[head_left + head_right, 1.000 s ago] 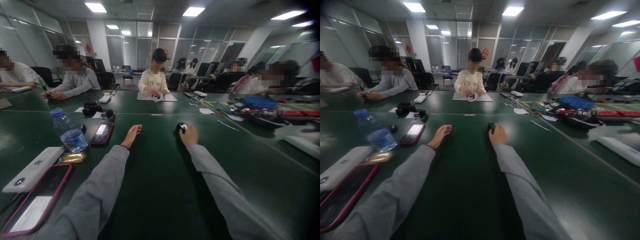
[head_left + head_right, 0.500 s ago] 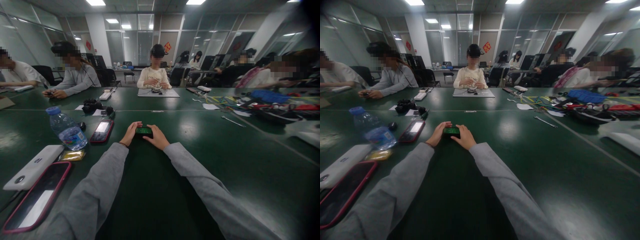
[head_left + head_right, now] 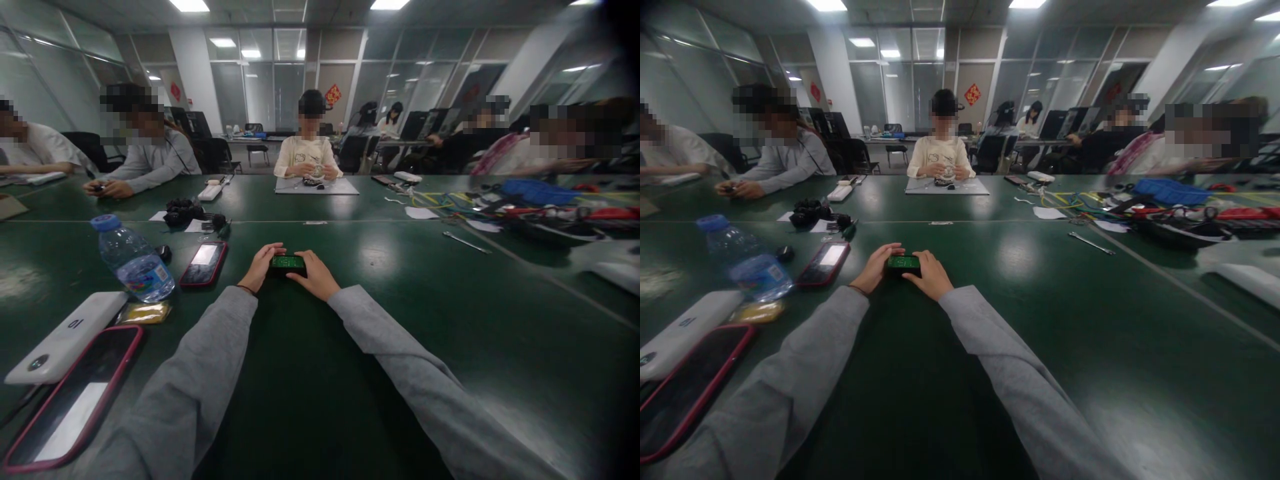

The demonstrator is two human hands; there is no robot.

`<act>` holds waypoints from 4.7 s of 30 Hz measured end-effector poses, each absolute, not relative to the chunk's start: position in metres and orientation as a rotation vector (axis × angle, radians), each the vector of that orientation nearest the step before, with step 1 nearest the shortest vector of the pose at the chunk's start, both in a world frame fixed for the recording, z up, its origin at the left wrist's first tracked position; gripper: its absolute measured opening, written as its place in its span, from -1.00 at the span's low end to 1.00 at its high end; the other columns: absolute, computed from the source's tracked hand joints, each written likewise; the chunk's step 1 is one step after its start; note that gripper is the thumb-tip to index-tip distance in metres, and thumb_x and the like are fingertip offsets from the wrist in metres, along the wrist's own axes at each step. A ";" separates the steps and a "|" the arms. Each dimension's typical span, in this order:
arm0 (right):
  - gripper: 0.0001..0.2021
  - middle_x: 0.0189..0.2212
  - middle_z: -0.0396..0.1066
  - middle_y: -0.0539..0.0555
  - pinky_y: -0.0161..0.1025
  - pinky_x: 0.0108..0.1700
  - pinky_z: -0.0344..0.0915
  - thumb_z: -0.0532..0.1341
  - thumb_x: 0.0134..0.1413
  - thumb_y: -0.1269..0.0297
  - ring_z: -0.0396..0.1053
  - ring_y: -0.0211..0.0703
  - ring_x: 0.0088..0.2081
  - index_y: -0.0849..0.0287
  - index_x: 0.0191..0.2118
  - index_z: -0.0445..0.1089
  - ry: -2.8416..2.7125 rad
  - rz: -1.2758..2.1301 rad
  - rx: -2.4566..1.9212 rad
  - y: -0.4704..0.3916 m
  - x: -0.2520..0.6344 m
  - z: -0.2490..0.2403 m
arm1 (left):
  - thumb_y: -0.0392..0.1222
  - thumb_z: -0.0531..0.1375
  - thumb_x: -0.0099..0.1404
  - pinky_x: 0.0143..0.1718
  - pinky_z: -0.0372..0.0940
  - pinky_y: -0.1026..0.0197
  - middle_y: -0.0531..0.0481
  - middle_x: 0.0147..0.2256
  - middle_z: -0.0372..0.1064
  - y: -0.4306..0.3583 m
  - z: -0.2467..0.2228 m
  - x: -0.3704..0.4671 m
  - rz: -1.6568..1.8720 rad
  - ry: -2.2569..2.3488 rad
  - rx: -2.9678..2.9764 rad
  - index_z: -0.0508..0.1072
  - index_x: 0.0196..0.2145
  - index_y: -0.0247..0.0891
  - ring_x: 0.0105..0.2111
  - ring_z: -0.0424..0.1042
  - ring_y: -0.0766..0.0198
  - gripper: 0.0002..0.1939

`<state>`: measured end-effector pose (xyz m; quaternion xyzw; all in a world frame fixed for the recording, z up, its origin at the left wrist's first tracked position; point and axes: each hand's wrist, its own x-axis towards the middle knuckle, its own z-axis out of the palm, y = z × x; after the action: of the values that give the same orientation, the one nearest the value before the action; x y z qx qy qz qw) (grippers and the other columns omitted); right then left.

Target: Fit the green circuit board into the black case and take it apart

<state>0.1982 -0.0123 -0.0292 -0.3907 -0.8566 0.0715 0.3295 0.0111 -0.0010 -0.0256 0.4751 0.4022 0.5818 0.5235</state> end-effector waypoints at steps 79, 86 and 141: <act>-0.53 -0.11 0.23 0.18 0.02 -0.04 0.25 0.34 -0.06 0.12 0.20 0.08 -0.06 0.16 -0.06 0.21 -2.148 0.133 -0.954 -0.016 0.203 -0.019 | -0.19 0.39 -0.08 0.09 0.17 -0.05 -0.18 -0.05 0.37 -0.003 -0.023 -0.010 1.186 0.954 1.590 0.31 0.05 -0.26 -0.02 0.35 0.13 -0.29; -0.52 -0.10 0.25 0.19 0.00 -0.03 0.27 0.27 0.05 0.10 0.24 0.03 -0.08 0.19 0.03 0.17 -2.122 0.168 -0.976 -0.014 0.202 -0.025 | -0.23 0.42 -0.14 0.08 0.16 -0.07 -0.20 -0.02 0.34 -0.002 -0.024 -0.010 1.096 0.936 1.676 0.28 0.08 -0.26 -0.01 0.33 0.10 -0.21; -0.53 -0.08 0.31 0.20 -0.03 -0.02 0.24 0.08 0.18 -0.06 0.29 0.03 -0.07 0.19 0.05 0.18 -1.585 0.151 -1.179 -0.009 0.213 -0.021 | 0.22 0.12 0.17 -0.13 0.23 0.18 -0.18 -0.14 0.45 -0.003 -0.012 -0.009 1.208 0.997 1.095 0.37 -0.03 -0.33 -0.17 0.42 0.21 -0.40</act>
<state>0.2129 -0.0086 -0.0213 -0.4979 -0.6689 0.0639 0.5482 -0.0087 -0.0033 -0.0119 0.4680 0.4258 0.5164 0.5771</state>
